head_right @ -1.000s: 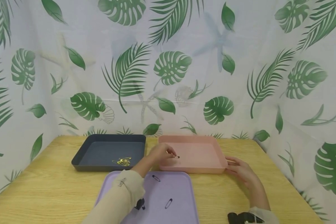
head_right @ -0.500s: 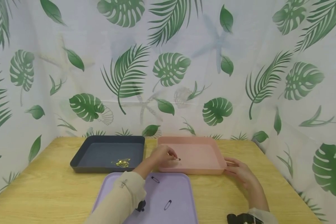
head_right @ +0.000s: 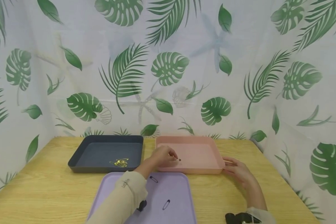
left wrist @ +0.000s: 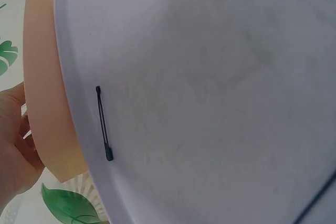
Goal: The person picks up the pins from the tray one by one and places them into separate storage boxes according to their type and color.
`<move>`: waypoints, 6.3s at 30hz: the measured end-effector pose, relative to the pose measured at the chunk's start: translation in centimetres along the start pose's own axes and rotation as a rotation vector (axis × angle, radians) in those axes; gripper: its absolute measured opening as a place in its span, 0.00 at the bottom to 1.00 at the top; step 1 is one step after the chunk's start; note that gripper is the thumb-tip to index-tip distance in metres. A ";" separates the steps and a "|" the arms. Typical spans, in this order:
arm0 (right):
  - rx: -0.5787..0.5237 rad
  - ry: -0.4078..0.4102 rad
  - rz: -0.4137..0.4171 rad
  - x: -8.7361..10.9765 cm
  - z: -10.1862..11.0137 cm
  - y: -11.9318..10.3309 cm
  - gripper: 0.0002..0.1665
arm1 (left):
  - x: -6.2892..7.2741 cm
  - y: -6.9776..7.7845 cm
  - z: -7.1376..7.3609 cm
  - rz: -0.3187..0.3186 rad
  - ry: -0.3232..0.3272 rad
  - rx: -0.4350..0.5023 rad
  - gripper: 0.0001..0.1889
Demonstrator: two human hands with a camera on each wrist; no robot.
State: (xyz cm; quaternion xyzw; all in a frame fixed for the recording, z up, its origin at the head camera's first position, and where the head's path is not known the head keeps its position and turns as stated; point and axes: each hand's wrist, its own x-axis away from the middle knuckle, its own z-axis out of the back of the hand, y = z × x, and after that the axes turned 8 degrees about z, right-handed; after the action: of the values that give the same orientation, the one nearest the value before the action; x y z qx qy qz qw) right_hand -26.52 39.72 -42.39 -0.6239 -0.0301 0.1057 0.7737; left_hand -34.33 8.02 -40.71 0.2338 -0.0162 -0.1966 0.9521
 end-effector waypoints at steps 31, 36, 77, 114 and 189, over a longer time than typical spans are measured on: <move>-0.057 0.021 -0.024 0.0 0.1 0.0 0.34 | 5.0 -2.1 4.8 -0.197 -0.053 0.246 0.05; -0.038 0.022 -0.023 0.2 0.1 -0.2 0.34 | 7.7 -4.0 5.9 -0.205 -0.045 0.296 0.05; -0.072 0.014 -0.020 0.1 0.2 0.0 0.34 | 16.9 -13.5 5.4 -0.259 -0.318 0.443 0.05; -0.108 0.022 0.000 0.1 0.1 0.3 0.34 | 15.2 -12.3 6.1 -0.179 -0.270 0.456 0.03; -0.173 -0.010 0.026 0.1 0.4 0.4 0.33 | 2.1 -3.0 3.4 0.046 -0.059 0.551 0.04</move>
State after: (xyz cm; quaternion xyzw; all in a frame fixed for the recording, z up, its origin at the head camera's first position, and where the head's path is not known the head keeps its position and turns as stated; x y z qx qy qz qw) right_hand -26.57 40.15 -42.68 -0.6883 -0.0350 0.1159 0.7153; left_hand -33.93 3.29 -39.15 0.4777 -0.1022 -0.1698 0.8559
